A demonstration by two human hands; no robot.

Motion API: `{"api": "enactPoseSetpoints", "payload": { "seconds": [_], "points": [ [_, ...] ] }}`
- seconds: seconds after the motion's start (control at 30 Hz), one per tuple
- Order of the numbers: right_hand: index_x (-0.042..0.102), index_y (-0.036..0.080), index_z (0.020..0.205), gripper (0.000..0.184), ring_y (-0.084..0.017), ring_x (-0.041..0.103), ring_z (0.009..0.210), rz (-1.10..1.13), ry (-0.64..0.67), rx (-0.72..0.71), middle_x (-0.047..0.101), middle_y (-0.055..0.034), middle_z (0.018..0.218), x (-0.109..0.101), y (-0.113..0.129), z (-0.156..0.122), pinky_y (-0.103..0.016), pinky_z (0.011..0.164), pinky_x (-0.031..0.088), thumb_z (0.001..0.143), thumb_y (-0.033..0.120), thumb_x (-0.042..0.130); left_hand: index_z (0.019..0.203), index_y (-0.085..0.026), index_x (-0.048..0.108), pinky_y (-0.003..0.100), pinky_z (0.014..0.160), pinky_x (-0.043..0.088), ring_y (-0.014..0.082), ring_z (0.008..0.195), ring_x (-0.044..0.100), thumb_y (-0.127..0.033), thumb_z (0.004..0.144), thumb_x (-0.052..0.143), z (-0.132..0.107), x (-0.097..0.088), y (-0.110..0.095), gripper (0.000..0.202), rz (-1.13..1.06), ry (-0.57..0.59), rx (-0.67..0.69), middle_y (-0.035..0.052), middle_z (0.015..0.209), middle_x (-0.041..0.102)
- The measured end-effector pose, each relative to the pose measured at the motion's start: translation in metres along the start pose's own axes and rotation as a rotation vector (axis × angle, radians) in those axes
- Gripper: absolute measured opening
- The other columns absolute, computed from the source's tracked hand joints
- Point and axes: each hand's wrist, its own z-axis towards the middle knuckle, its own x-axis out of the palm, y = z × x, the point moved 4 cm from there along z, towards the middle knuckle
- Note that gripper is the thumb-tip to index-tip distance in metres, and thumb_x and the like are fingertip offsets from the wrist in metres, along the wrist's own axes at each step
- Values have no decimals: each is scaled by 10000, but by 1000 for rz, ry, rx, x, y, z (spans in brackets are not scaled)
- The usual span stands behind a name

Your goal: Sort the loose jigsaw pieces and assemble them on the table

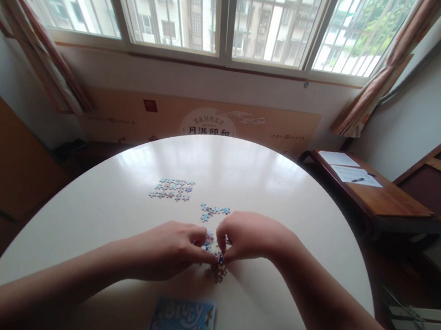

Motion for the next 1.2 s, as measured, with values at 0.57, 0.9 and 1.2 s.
{"api": "enactPoseSetpoints", "payload": {
  "seconds": [0.57,0.9,1.2],
  "points": [
    [730,182,738,72,-117,478,535,-57,69,119,628,-7,631,0,-5,-2,-269,520,316,724,227,676,1087,-301,742,257,559,411,119,630,527,-225,963,509,-9,-16,24,275,17,-197,-60,23,785,605],
    [760,217,830,198,-131,546,630,-12,46,80,683,0,748,-3,-5,-5,-250,548,361,656,159,685,1020,-250,751,253,597,482,114,665,616,-198,965,486,-17,-32,42,276,-3,-273,-118,23,814,688],
    [696,191,712,104,-129,519,568,-54,149,117,654,-5,679,5,-2,-3,-251,489,322,645,166,621,971,-211,751,262,623,519,125,680,660,-195,943,496,-31,-51,68,257,16,-457,-220,26,844,734]
  ]
}}
